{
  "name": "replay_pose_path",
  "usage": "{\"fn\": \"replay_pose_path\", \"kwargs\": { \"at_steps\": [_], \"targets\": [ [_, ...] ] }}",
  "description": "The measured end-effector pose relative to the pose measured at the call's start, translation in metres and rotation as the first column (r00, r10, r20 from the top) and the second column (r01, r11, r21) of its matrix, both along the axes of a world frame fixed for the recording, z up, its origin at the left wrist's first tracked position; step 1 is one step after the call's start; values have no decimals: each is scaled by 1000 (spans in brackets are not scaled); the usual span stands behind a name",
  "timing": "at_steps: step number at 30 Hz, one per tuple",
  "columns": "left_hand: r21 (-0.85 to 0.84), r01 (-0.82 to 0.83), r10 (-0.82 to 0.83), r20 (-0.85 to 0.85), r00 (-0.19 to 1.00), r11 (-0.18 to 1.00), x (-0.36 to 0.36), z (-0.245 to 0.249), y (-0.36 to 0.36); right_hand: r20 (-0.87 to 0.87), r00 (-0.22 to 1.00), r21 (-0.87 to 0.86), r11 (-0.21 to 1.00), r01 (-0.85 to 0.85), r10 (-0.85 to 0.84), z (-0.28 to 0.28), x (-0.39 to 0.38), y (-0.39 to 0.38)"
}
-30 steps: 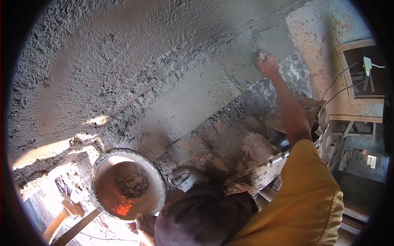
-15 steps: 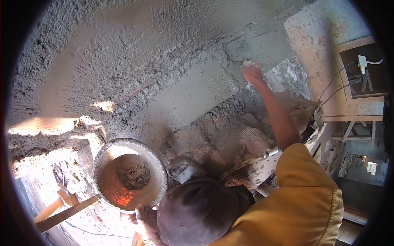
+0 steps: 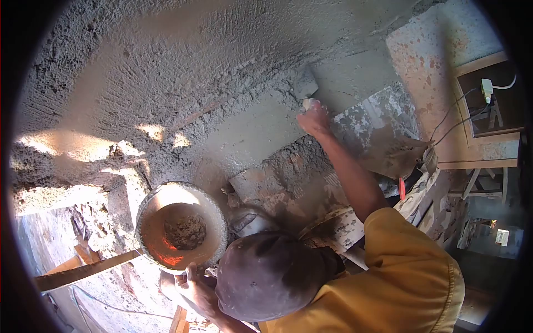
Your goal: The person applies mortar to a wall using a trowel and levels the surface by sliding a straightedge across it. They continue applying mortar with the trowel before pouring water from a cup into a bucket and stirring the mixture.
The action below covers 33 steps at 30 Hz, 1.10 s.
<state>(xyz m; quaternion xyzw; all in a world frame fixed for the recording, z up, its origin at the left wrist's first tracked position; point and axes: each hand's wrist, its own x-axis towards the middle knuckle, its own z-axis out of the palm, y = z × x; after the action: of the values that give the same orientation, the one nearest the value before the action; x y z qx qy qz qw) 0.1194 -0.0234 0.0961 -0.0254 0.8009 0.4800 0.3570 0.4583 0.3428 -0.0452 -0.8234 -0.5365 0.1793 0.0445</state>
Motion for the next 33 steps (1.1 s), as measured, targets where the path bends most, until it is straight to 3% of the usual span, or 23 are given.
{"fn": "replay_pose_path", "kwargs": {
  "at_steps": [3,7,10,13,15,17,18,21,24,27,28,30,32,33],
  "targets": [
    [133,-59,58,14,998,989,5,-14,-1,94,971,-55,975,-217,222,1,-2,-32],
    [199,-10,15,-26,1000,980,-15,-55,-35,-38,998,85,996,-40,43,-7,37,0],
    [277,-58,45,54,998,959,-21,-69,-50,-174,970,28,984,176,-168,-36,38,25],
    [286,-9,-2,37,999,958,-19,-59,-43,-87,996,163,987,-14,29,-37,-29,-18],
    [305,-18,0,57,998,952,-17,-53,-43,22,992,22,992,-127,126,-20,-75,-56],
    [343,-111,76,115,990,933,-14,-57,-45,55,969,-19,970,-242,243,-21,-80,-71],
    [329,-71,44,90,995,942,-14,-64,-43,69,950,-50,953,-300,303,-22,-83,-79],
    [247,20,-45,95,994,969,-21,-62,-44,54,986,-2,987,-159,159,-8,-64,-75],
    [274,41,-80,130,988,961,-29,-74,-54,17,1000,85,996,13,-14,-2,-44,-55],
    [310,45,-82,108,991,950,-31,-77,-59,5,1000,36,999,-19,19,-3,-70,-50],
    [320,43,-78,98,992,946,-29,-78,-59,1,994,-12,994,-109,109,-6,-89,-58],
    [265,48,-62,42,997,963,-14,-36,-34,5,976,-68,974,-216,217,-2,-113,-82],
    [292,-8,-15,78,997,956,-14,-24,-24,13,958,-79,956,-283,285,-5,-125,-98],
    [330,-79,30,151,988,941,-16,-30,-29,-24,979,-16,979,-202,201,-8,-124,-105]
  ]
}}
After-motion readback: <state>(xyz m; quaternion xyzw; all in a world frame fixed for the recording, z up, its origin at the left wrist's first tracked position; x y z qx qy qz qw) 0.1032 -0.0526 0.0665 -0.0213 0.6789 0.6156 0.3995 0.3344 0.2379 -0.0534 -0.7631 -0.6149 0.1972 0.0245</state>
